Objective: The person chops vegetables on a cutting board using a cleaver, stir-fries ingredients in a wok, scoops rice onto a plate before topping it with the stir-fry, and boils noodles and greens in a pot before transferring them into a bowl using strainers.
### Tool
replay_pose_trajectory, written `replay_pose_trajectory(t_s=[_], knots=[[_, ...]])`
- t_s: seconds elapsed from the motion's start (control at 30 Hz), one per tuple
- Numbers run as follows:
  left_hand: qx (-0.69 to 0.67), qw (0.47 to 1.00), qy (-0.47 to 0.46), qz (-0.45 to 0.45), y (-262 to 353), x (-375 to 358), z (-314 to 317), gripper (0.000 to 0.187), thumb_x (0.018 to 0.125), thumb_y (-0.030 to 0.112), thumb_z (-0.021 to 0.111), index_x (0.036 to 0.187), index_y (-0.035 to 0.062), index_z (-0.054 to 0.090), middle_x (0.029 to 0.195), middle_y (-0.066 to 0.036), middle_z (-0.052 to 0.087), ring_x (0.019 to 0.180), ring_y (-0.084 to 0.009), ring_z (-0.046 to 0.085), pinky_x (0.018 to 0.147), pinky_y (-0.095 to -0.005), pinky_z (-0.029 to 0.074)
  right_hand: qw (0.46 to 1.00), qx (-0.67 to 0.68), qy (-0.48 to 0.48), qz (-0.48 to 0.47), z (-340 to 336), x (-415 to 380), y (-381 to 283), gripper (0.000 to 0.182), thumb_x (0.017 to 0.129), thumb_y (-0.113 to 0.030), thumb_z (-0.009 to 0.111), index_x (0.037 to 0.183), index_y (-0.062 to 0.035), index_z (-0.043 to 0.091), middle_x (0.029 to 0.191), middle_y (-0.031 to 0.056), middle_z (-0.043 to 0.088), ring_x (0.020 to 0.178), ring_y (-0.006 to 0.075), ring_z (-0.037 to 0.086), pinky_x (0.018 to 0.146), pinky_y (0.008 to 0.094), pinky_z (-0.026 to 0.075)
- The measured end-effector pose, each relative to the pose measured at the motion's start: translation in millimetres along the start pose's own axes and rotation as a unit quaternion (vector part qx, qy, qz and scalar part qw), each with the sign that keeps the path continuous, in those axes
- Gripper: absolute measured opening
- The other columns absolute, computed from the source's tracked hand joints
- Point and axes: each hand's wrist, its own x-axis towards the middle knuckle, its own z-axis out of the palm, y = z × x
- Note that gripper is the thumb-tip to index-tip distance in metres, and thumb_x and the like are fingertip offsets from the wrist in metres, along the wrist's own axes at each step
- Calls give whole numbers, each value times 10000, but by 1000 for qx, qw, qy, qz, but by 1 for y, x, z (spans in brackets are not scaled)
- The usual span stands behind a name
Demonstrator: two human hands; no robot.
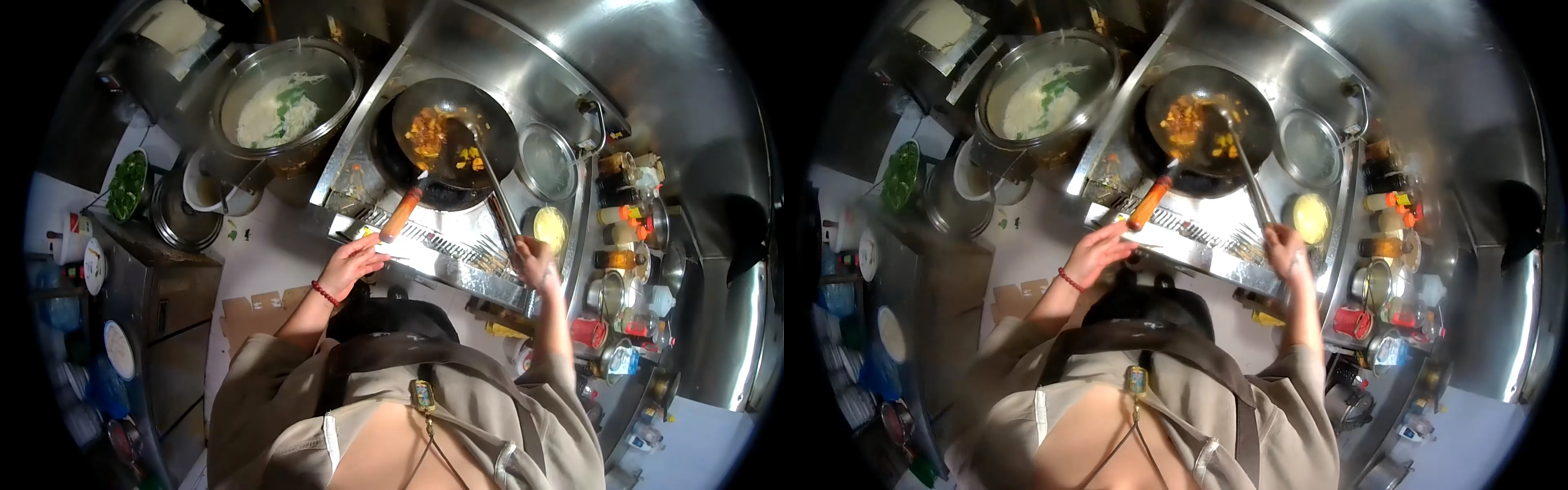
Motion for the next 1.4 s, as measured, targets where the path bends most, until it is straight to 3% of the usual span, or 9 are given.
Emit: replay_pose_trajectory(t_s=[0.33, 0.37, 0.47, 0.57, 0.7, 0.9, 1.03, 1.17, 1.4], knots=[[27, 991, 123, -36, -21, -32, -52, 401, 946, 214, 526, 1263, -25, 467, 1195, -161, 565, 1043, -237, 602, 867, -314, 485, 992, -78, -97, -1, -7, -81, -31, 261, 921, -164, 517, 1003, 65, 610, 690, 101, 612, 574, 148, 554, 556, 297, 461], [31, 988, 146, -33, -31, -32, -64, 403, 940, 212, 538, 1259, -25, 470, 1189, -153, 569, 1033, -231, 604, 857, -308, 486, 971, -183, -42, -149, -6, -71, -3, 271, 922, -168, 528, 1002, 77, 611, 706, 97, 611, 550, 104, 539, 475, 268, 423], [68, 986, 148, -43, -35, -31, -65, 375, 930, 164, 534, 1254, -16, 477, 1154, -134, 597, 1029, -233, 604, 889, -327, 476, 991, 117, -54, 36, -10, -63, -10, 315, 942, -160, 477, 1131, 81, 550, 622, 23, 522, 485, 71, 449, 399, 232, 359], [80, 986, 134, -51, -36, -27, -66, 370, 933, 180, 540, 1241, -19, 487, 1150, -142, 593, 989, -213, 617, 835, -301, 492, 987, 146, 59, -3, 32, -41, 31, 285, 946, -174, 479, 1096, 57, 555, 614, 17, 476, 460, 85, 433, 382, 227, 357], [90, 985, 124, -73, -39, -19, -59, 360, 927, 162, 542, 1233, -21, 490, 1127, -145, 605, 959, -211, 627, 817, -300, 504, 940, 337, -18, 51, 49, -48, 13, 215, 949, -181, 477, 1005, 15, 545, 718, 60, 509, 458, 109, 450, 382, 238, 361], [118, 980, 131, -92, -46, -5, -71, 369, 919, 175, 564, 1229, -16, 503, 1111, -145, 610, 943, -210, 635, 805, -294, 506, 998, 45, -28, -21, 34, -47, 38, 341, 934, -267, 487, 1048, 28, 612, 548, 62, 552, 422, 127, 525, 417, 288, 424], [140, 981, 99, -86, -34, -3, -54, 362, 918, 168, 564, 1231, -6, 505, 1114, -145, 613, 943, -209, 636, 797, -291, 504, 990, 87, 80, -78, 43, 0, -8, 327, 930, -248, 484, 986, 44, 619, 575, 91, 569, 470, 140, 552, 439, 305, 461], [167, 976, 103, -95, -41, -1, -63, 366, 930, 178, 544, 1241, -10, 496, 1139, -154, 602, 952, -202, 633, 801, -290, 504, 959, -66, 123, -248, 84, 40, 18, 198, 890, -134, 503, 945, 34, 593, 735, 251, 612, 689, 409, 613, 648, 434, 502], [154, 970, 163, -89, -61, -16, -98, 378, 926, 173, 548, 1236, -32, 479, 1132, -159, 591, 976, -226, 620, 839, -311, 507, 962, -182, 71, -192, 38, 3, 52, 142, 868, -127, 552, 969, -27, 549, 806, 217, 624, 765, 389, 611, 678, 442, 478]])
